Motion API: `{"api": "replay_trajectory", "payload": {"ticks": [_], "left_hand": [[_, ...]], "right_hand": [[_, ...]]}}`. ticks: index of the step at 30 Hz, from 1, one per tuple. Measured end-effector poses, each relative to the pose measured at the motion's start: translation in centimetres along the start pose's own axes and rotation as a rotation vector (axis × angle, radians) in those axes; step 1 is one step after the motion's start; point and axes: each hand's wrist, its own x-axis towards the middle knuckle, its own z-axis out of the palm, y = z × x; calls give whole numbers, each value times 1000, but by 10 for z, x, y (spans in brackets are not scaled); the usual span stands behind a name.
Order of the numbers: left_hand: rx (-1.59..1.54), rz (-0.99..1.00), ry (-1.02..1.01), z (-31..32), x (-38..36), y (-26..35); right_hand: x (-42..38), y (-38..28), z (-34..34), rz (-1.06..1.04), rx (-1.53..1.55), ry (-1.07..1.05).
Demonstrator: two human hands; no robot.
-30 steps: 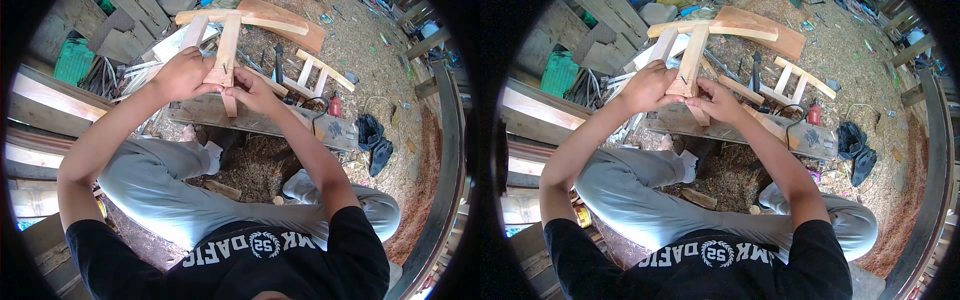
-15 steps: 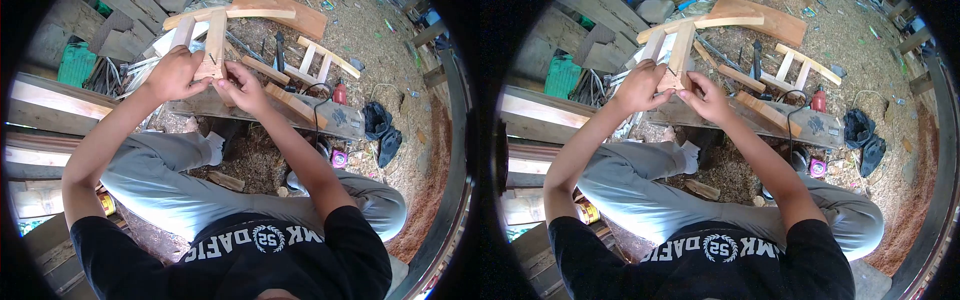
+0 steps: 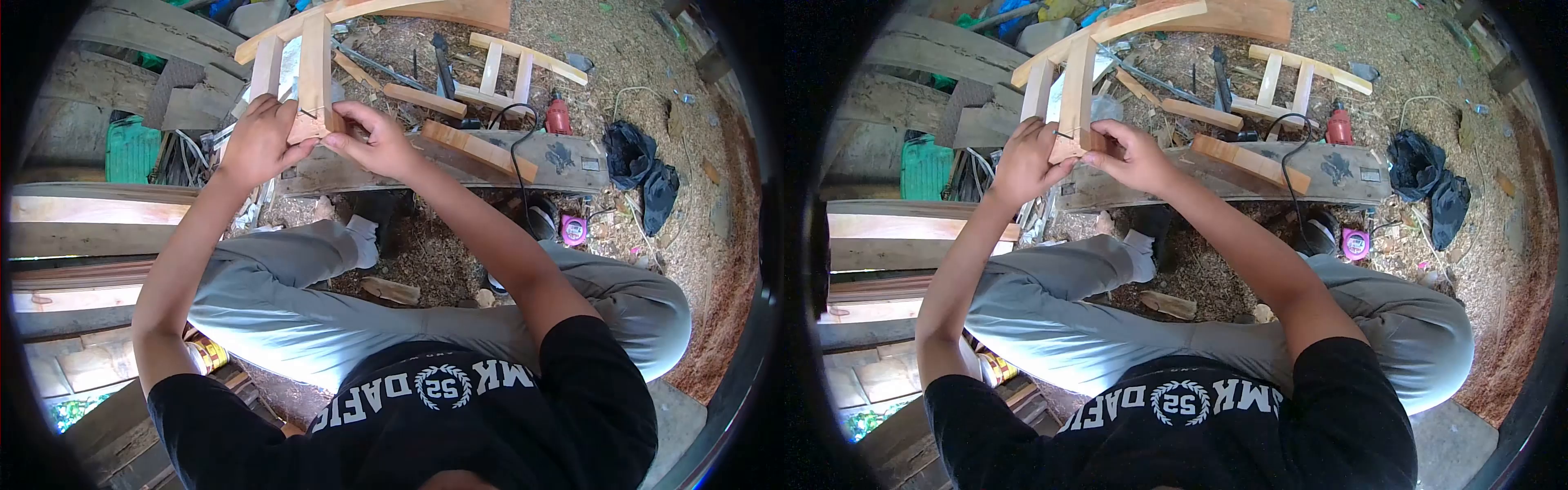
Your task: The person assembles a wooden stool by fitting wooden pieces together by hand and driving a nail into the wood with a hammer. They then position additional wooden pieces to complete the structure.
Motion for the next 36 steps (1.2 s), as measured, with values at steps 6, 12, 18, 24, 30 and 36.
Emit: {"api": "replay_trajectory", "payload": {"ticks": [6, 12, 18, 24, 30, 36], "left_hand": [[-21, -98, -153, -2, -3, -3], [-57, -93, -188, -5, -3, -7], [-73, -109, -175, 1, -6, -17], [-133, -129, -243, -2, -2, -22], [-132, -131, -229, -6, 3, -21], [-138, -68, -190, -10, 4, -23]], "right_hand": [[3, -12, -2, -17, -114, -19], [2, -8, -10, -130, -163, 5], [10, 33, -89, 357, -472, 199], [45, 127, -187, 785, -1138, -19], [63, 216, -218, 777, -1489, -33], [80, 236, -214, 1014, -1346, 238]]}}
